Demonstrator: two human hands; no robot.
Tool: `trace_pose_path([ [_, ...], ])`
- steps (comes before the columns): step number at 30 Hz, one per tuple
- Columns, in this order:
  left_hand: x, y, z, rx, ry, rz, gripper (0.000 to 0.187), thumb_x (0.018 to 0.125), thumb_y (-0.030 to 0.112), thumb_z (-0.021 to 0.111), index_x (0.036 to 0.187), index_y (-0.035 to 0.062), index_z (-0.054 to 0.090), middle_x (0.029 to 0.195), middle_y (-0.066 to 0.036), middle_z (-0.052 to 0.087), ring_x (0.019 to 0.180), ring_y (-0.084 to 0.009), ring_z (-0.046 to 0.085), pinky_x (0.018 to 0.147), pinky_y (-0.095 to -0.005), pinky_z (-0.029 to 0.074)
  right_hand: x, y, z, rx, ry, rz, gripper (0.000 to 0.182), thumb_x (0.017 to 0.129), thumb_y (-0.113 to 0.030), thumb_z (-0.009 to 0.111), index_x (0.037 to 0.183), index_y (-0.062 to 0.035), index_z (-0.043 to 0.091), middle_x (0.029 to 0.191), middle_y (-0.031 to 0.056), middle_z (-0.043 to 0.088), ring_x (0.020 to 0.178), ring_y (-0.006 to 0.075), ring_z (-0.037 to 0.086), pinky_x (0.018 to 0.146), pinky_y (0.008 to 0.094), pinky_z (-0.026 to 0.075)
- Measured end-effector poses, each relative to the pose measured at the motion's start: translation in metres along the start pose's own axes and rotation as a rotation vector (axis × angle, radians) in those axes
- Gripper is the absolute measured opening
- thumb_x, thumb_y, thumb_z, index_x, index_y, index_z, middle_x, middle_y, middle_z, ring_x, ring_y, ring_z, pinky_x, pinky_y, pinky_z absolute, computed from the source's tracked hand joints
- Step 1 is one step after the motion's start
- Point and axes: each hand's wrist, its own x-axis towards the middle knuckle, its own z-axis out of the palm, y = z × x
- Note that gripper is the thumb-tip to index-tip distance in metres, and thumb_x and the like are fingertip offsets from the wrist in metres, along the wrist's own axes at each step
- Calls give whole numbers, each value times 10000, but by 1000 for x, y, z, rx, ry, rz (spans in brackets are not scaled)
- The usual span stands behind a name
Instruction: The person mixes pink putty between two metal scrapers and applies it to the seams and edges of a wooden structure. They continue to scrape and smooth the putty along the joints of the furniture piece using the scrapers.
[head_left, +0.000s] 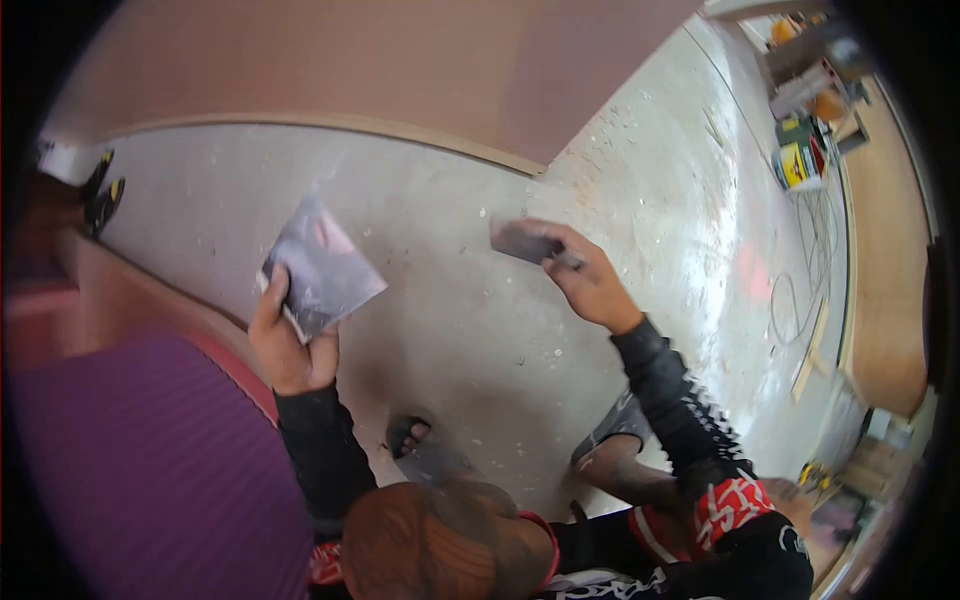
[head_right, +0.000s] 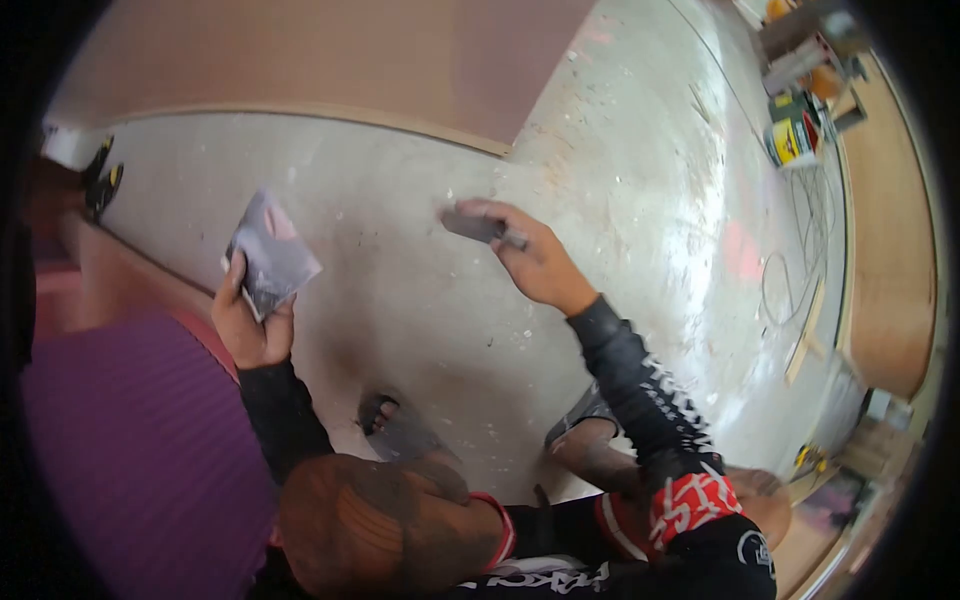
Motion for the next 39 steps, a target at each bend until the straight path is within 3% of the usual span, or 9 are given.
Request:
trace_pose_path([
  [2,-4,-11,-16,54,117,98,298,982,187,525,1223,14,547,1117,-63,659,1000,-188,662,854,-342,549,12,37,33,142,215,139,546,793,131,450,1299,-58,530,1242,116,592,1202,279,548,1053,417,411],
  [4,-7,-24,-30,-5,130,17,321,977,196,526,1242,16,536,1158,-81,649,1027,-223,654,881,-392,543,36,81,71,1157,618,66,484,835,79,489,1299,-56,493,1198,111,592,1186,279,553,1061,414,406],
  [10,-26,-46,-19,35,230,-129,274,978,206,534,1185,32,572,1092,-55,675,974,-185,668,815,-334,566,107,99,112,1802,730,97,209,850,-16,564,1051,-62,528,1030,50,577,963,169,590,901,304,467],
  [17,-20,-47,-35,-25,289,-125,273,960,161,546,1181,3,565,1109,-120,675,961,-230,684,787,-336,586,149,83,115,1850,1097,242,127,882,9,524,937,-95,476,898,22,529,861,192,605,805,320,523],
  [19,-20,-48,-31,-35,294,-126,270,957,155,549,1178,-1,564,1109,-124,675,958,-235,685,780,-342,590,152,72,115,1762,1123,274,63,902,-93,564,943,-120,525,856,-14,488,702,102,484,552,243,390],
  [26,-21,-49,-37,-17,305,-135,282,954,163,555,1185,1,562,1118,-123,673,963,-241,685,764,-351,600,164,51,113,1785,1191,170,153,876,-33,574,1007,-98,528,912,7,533,834,130,547,687,268,455],
  [28,-23,-50,-40,-16,305,-136,285,954,167,555,1187,3,561,1118,-122,673,963,-240,685,762,-351,601,172,47,109,1716,1247,10,307,891,21,533,1171,-86,469,1172,60,530,1081,202,556,961,328,474],
  [31,-23,-50,-39,-12,301,-137,288,956,175,554,1188,6,562,1113,-119,673,960,-236,685,759,-349,602,189,38,102,1628,1257,-44,402,871,9,556,1228,-132,434,1238,46,500,1153,200,502,1041,396,396],
  [39,-27,-48,-39,29,298,-122,279,961,189,544,1175,13,572,1115,-115,675,978,-230,682,755,-347,601,177,-4,108,1542,1188,-52,386,840,-8,620,1160,-123,438,1106,27,515,995,150,518,886,338,439],
])
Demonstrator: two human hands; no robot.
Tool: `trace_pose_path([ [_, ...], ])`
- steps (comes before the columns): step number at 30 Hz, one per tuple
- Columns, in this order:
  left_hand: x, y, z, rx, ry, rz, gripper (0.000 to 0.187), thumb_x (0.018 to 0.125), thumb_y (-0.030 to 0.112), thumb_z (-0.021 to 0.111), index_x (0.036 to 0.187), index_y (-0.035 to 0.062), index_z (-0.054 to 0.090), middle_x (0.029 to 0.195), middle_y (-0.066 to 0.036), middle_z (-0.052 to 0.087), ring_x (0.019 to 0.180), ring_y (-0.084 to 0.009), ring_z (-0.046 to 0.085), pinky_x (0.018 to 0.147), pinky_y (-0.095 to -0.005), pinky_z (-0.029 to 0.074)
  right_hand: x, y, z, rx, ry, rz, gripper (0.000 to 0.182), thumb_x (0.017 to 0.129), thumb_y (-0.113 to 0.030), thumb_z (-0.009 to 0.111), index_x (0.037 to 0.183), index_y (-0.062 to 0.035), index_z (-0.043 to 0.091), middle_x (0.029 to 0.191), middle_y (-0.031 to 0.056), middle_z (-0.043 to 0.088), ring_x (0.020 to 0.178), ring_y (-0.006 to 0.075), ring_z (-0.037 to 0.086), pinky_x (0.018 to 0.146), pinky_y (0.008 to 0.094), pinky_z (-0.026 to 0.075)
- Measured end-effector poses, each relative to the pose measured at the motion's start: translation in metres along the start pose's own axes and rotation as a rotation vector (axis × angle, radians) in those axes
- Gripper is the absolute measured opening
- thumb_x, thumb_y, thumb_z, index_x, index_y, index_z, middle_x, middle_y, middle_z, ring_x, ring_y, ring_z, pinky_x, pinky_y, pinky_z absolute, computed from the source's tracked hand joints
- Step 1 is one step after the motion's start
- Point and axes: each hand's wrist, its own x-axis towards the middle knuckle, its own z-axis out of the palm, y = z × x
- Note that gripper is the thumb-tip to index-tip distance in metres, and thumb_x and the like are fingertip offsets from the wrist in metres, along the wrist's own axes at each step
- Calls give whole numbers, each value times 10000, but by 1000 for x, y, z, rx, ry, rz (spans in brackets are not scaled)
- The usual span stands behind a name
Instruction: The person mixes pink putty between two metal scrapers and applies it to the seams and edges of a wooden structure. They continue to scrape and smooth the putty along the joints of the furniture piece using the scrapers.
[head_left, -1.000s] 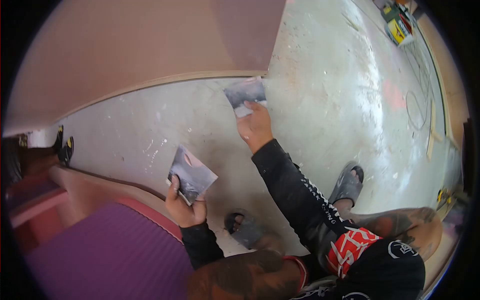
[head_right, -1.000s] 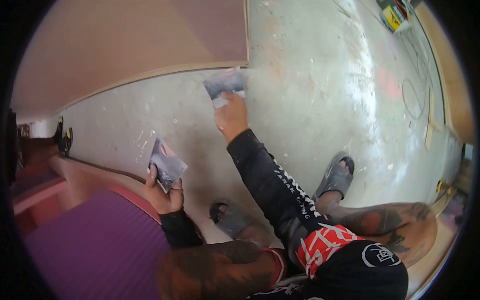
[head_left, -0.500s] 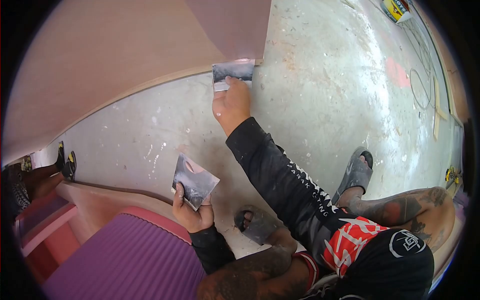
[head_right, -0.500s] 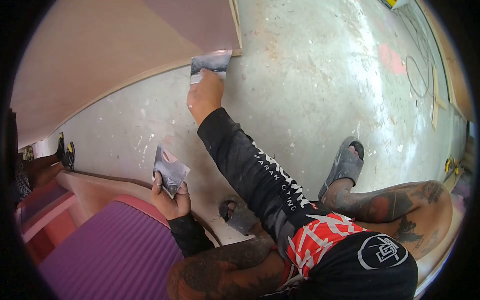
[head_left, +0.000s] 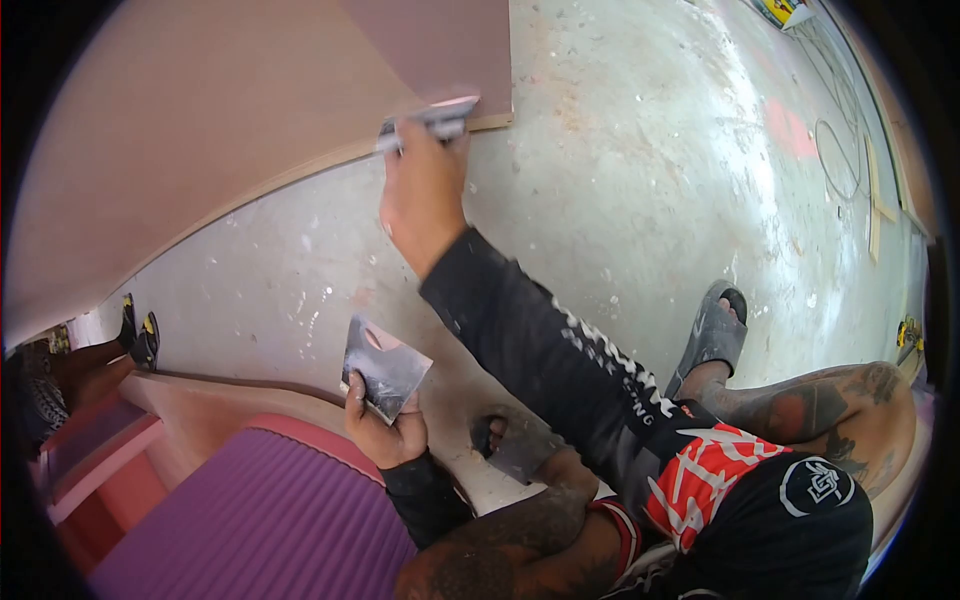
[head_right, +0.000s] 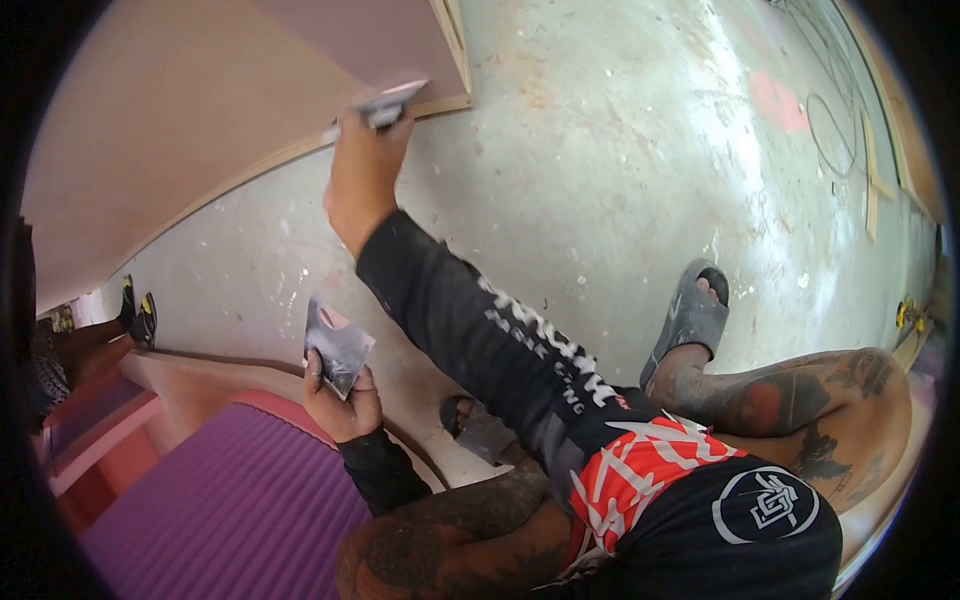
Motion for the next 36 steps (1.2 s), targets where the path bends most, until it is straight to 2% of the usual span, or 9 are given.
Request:
trace_pose_path([
  [2,-1,3,0,8,8,29,279,969,198,529,1172,13,573,1112,-117,675,959,-226,686,737,-339,605,-29,-12,-30,-188,-8,64,315,856,3,604,1145,-76,505,1053,26,557,920,122,551,828,278,468],
  [5,9,15,-16,-119,-205,-58,337,970,201,517,1242,3,539,1177,-120,646,1040,-264,652,881,-420,557,-92,-57,-78,-754,-457,-77,509,872,34,524,1375,-7,455,1338,130,490,1235,187,473,1018,315,390],
  [7,2,17,26,-53,-49,5,266,980,185,497,1173,20,575,1081,-108,675,883,-206,690,683,-324,611,-105,-84,-94,-907,-564,-91,525,861,53,514,1380,-19,473,1360,149,492,1265,223,473,1043,334,388],
  [9,2,23,34,120,-133,-143,271,983,171,486,1182,8,573,1085,-111,674,917,-208,683,765,-330,603,-99,-106,-109,-1199,-1363,-541,579,811,71,508,1378,-41,491,1362,176,508,1285,319,466,1084,383,375],
  [13,13,48,16,-28,-407,-129,385,968,130,516,1298,-65,482,1201,-161,619,1078,-248,622,984,-345,501,-66,-113,-151,-1498,-1456,-486,626,763,61,504,1375,-66,506,1386,178,500,1285,379,443,1099,420,368],
  [16,-5,58,44,-98,-331,-16,427,954,121,536,1322,-80,453,1252,-183,593,1124,-276,603,992,-361,491,-32,-102,-167,-1470,-801,-145,514,846,58,461,1346,-48,515,1310,179,542,1230,322,513,1046,386,415],
  [19,-3,49,33,-58,-291,-40,413,953,160,535,1300,-57,478,1237,-174,601,1113,-288,606,969,-410,493,-3,-70,-127,-523,-116,204,336,918,31,443,1244,-15,509,1208,120,557,1137,263,567,1015,362,445],
  [25,0,20,12,-14,-216,-163,389,962,191,512,1281,-31,492,1203,-150,613,1068,-291,622,902,-456,519,52,-33,-68,3,111,104,336,892,49,483,1215,-39,471,1180,100,531,1067,257,566,1000,424,458],
  [36,-1,17,4,-78,-276,-186,451,958,109,495,1367,-66,417,1347,-177,542,1226,-285,551,1060,-446,447,37,-27,-4,-133,93,-106,524,887,4,555,1372,-124,403,1271,42,503,1132,185,509,967,350,406],
])
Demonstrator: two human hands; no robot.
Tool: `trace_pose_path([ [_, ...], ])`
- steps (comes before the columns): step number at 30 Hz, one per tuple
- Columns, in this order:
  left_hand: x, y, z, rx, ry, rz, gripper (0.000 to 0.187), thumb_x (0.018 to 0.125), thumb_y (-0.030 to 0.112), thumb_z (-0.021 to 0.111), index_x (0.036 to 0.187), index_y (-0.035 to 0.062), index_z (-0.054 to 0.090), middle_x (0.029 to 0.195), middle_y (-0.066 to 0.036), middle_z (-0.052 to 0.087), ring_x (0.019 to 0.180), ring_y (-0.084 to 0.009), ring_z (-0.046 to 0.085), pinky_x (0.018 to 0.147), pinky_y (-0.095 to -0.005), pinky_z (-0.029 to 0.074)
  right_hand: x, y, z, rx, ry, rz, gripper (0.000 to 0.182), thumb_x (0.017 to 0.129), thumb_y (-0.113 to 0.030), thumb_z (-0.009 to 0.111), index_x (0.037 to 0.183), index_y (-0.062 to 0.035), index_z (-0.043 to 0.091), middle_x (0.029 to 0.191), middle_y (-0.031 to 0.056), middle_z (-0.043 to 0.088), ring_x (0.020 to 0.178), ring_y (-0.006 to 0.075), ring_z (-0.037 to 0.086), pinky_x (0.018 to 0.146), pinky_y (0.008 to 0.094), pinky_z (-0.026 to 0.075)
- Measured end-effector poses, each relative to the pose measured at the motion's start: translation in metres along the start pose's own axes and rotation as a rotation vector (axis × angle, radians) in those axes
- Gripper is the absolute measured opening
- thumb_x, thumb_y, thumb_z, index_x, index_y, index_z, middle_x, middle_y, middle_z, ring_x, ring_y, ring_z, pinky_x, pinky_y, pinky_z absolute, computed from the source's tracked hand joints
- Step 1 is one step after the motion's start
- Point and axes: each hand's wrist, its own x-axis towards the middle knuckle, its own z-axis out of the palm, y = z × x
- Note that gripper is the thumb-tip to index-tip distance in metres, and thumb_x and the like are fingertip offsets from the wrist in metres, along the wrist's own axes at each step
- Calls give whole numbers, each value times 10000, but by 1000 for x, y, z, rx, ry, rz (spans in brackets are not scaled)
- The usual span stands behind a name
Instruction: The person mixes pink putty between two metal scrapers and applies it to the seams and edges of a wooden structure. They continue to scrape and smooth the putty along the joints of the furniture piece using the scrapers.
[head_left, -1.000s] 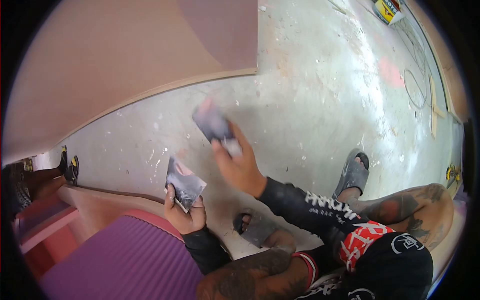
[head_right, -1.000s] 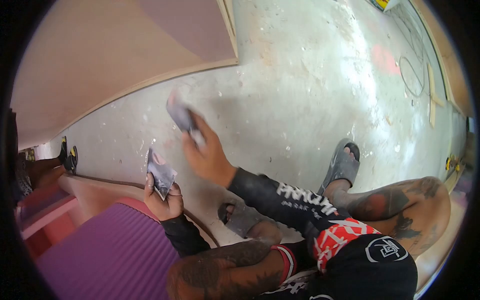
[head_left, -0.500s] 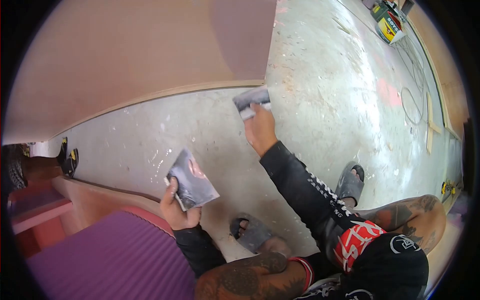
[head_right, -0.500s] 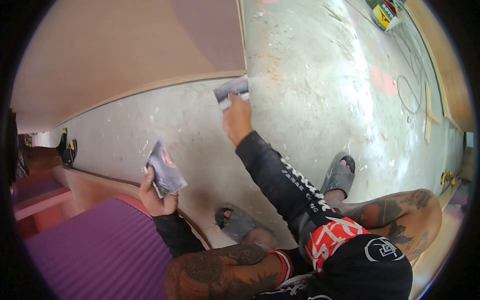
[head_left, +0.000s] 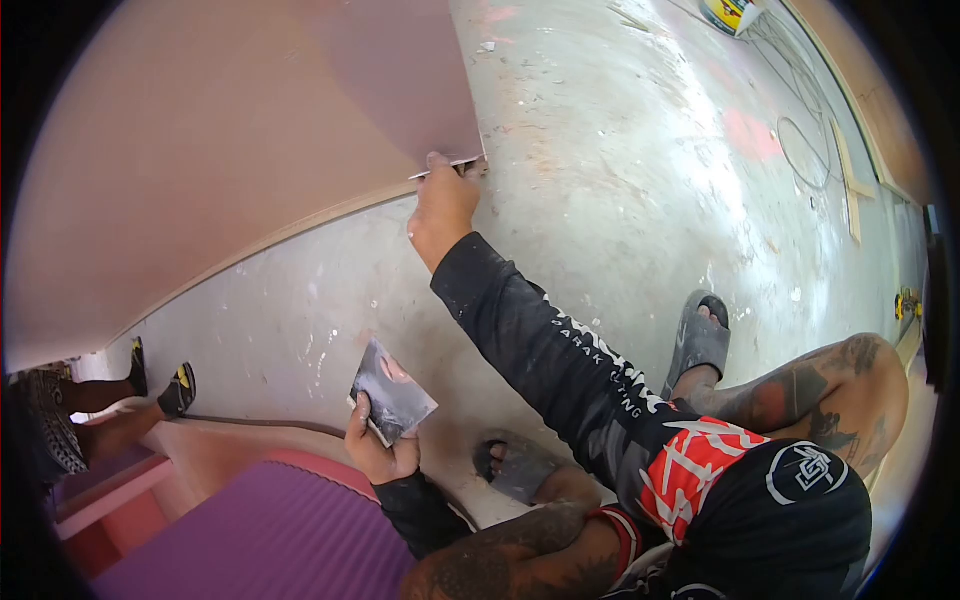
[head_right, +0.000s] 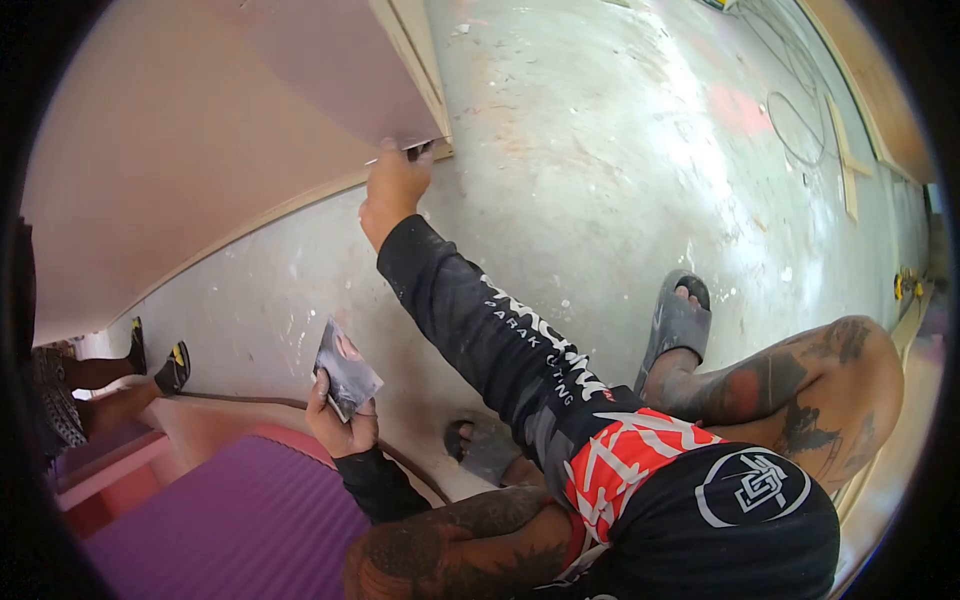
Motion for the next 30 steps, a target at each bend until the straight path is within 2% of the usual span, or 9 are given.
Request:
trace_pose_path([
  [7,-2,-1,8,9,-27,-18,399,961,121,501,1319,-52,470,1306,-168,578,1196,-286,577,1033,-447,473,-18,-18,26,27,-32,-55,575,909,-14,542,1442,-80,336,1266,46,517,1079,162,519,912,327,416],
  [9,-4,-2,8,44,10,3,382,960,139,512,1298,-38,493,1286,-154,595,1160,-277,601,986,-437,509,-29,-27,35,26,-27,-38,535,890,12,532,1394,-19,356,1326,113,502,1194,219,509,1016,323,377],
  [13,-4,-1,2,86,58,26,362,959,157,519,1273,-22,519,1251,-132,618,1131,-265,616,949,-425,531,-47,-43,57,83,-90,-10,532,895,2,531,1394,-23,348,1318,119,498,1185,216,504,1001,326,390],
  [15,-6,-2,3,101,73,20,351,955,164,529,1262,-7,533,1225,-118,631,1106,-257,627,935,-413,538,-55,-46,68,85,-128,-65,418,912,-56,562,1301,-48,410,1211,52,521,1045,148,511,884,302,417],
  [19,-10,-5,12,80,70,29,331,952,166,537,1243,9,549,1198,-106,642,1087,-249,633,925,-407,539,-82,-69,99,82,-104,-18,460,915,-62,568,1333,-34,379,1213,67,517,1052,150,509,898,308,420],
  [25,-12,-8,-5,119,53,70,301,951,171,543,1216,29,568,1199,-99,641,1097,-247,626,934,-409,524,-114,-92,145,122,-107,-103,505,923,-66,571,1367,0,339,1216,95,507,1068,174,512,930,317,420],
  [27,-14,-14,-16,851,-5,399,281,947,165,544,1193,33,576,1183,-97,647,1088,-244,630,946,-405,516,-126,-102,162,135,-101,-108,466,928,-67,569,1334,3,352,1213,99,506,1068,179,512,926,317,421],
  [28,-14,-16,-12,847,-12,407,281,947,165,544,1193,33,576,1183,-97,647,1088,-244,630,946,-405,516,-132,-106,168,134,-164,-143,418,922,-59,561,1284,6,363,1201,106,509,1056,182,516,921,318,422],
  [30,-12,-18,-2,397,122,241,339,942,219,566,1217,21,547,1104,-80,634,1037,-238,630,906,-384,520,-145,-111,181,130,-195,-187,397,918,-56,558,1263,-2,370,1179,103,516,1050,184,516,913,318,426],
])
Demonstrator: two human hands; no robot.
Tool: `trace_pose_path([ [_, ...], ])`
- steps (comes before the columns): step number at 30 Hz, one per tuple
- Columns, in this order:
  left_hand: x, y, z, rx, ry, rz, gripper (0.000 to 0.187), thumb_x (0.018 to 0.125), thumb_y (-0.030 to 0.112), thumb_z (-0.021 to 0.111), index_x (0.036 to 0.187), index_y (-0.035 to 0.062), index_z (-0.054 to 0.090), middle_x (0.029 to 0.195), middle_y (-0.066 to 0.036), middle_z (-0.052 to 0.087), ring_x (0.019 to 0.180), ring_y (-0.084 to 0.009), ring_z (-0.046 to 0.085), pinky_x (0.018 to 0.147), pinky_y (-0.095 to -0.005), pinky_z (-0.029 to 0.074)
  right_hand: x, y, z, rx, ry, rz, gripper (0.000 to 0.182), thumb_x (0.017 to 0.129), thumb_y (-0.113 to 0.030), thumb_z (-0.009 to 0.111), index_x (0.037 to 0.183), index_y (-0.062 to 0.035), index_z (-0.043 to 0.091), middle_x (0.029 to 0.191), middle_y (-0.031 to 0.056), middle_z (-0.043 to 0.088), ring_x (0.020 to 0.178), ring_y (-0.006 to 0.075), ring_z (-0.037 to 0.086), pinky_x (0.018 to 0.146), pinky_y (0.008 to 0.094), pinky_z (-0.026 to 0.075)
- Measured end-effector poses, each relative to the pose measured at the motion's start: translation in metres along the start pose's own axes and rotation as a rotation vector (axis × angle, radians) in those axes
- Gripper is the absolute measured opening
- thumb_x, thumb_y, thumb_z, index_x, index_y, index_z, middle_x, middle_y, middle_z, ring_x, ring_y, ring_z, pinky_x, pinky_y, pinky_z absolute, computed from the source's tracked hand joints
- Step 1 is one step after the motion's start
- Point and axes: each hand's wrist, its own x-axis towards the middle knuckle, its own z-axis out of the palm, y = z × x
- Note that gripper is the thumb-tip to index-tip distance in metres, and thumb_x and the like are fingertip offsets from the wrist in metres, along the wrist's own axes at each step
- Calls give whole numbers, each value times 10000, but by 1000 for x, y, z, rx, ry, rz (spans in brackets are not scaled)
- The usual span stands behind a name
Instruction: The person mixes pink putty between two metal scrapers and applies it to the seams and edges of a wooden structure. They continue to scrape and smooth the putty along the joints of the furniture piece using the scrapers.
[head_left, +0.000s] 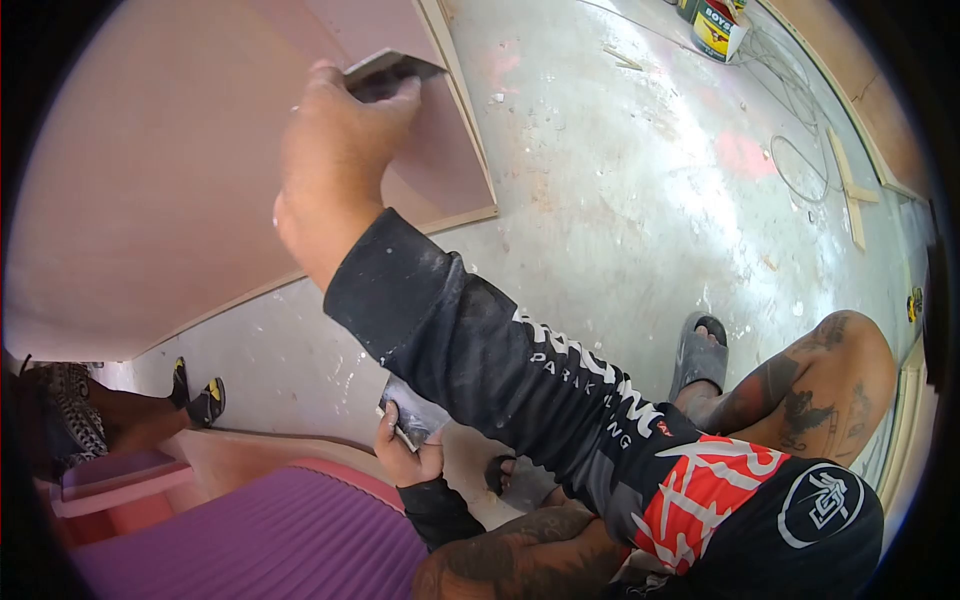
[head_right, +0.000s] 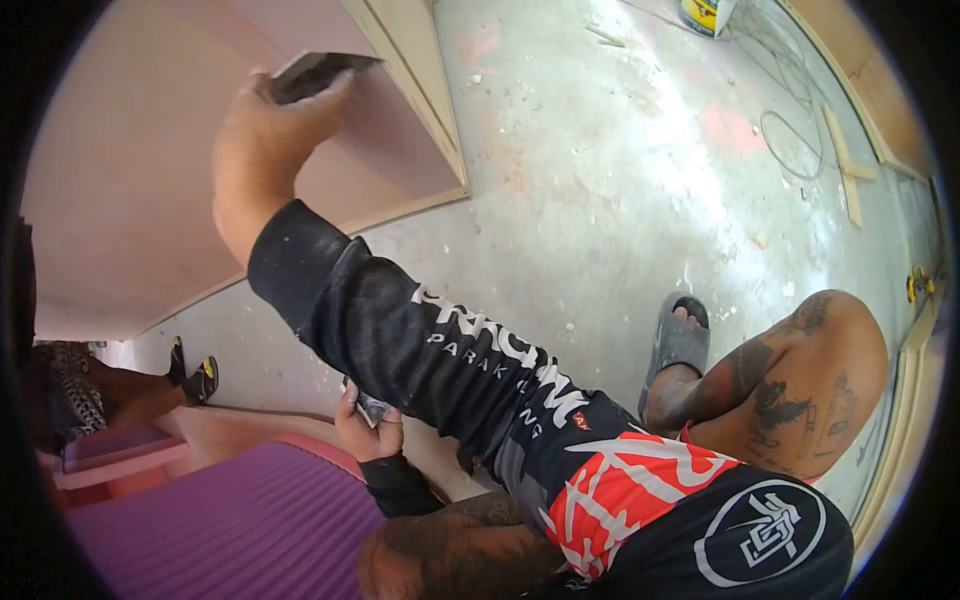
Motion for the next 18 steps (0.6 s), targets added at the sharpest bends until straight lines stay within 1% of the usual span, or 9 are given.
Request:
trace_pose_path([
  [3,2,13,7,-321,-165,-186,258,939,145,537,1173,45,586,1161,-97,665,1092,-222,638,926,-396,535,-23,-18,11,8,-82,43,330,912,-65,558,1202,-14,410,1106,91,529,968,152,517,850,300,433],
  [5,-2,23,21,-335,-167,-150,258,946,160,525,1169,48,593,1141,-88,676,1077,-207,648,912,-395,544,-38,-24,4,-8,-381,-286,295,926,-67,545,1196,-7,444,1068,84,534,891,104,497,787,284,426],
  [9,0,51,53,-445,-28,-95,240,963,196,501,1124,64,620,1026,-41,706,916,-153,690,772,-342,588,-51,-63,-103,-595,-1075,-443,498,865,45,498,1353,3,407,1313,176,461,1193,300,431,1003,379,371],
  [11,1,61,55,-510,-136,-125,231,960,189,509,1119,64,620,1017,-40,705,876,-146,691,723,-315,588,-40,-77,-149,-868,-1367,-495,610,835,100,474,1432,8,389,1435,222,424,1345,398,398,1110,427,343],
  [14,3,59,48,-512,-242,-153,225,958,178,517,1123,59,613,1006,-44,704,805,-142,693,630,-272,583,-20,-73,-193,-1043,-1824,-613,631,790,108,494,1401,-50,463,1437,206,427,1342,409,398,1120,414,346],
  [15,6,59,42,-432,-254,-155,228,958,173,517,1131,54,606,1004,-51,705,773,-144,693,586,-256,576,-21,-72,-203,-1058,-1885,-602,631,790,108,494,1401,-50,463,1437,206,427,1342,409,398,1120,414,346],
  [16,12,57,33,-526,-361,-208,293,959,190,518,1189,16,571,1079,-100,684,870,-182,692,708,-300,587,-23,-73,-213,-1259,-1882,-440,638,782,110,497,1392,-73,478,1416,209,444,1334,402,408,1109,414,362],
  [17,10,58,36,-556,-355,-201,293,959,190,518,1189,16,571,1079,-100,684,870,-182,692,708,-300,587,-21,-74,-226,-1453,-1844,-279,645,773,113,501,1384,-95,493,1395,213,460,1326,395,418,1098,413,378],
  [18,8,63,46,-586,-284,-166,323,966,203,517,1214,-1,552,1106,-119,667,911,-206,681,775,-328,575,-5,-78,-246,-1454,-1861,-275,645,773,113,501,1384,-95,493,1395,213,460,1326,395,418,1098,413,378],
])
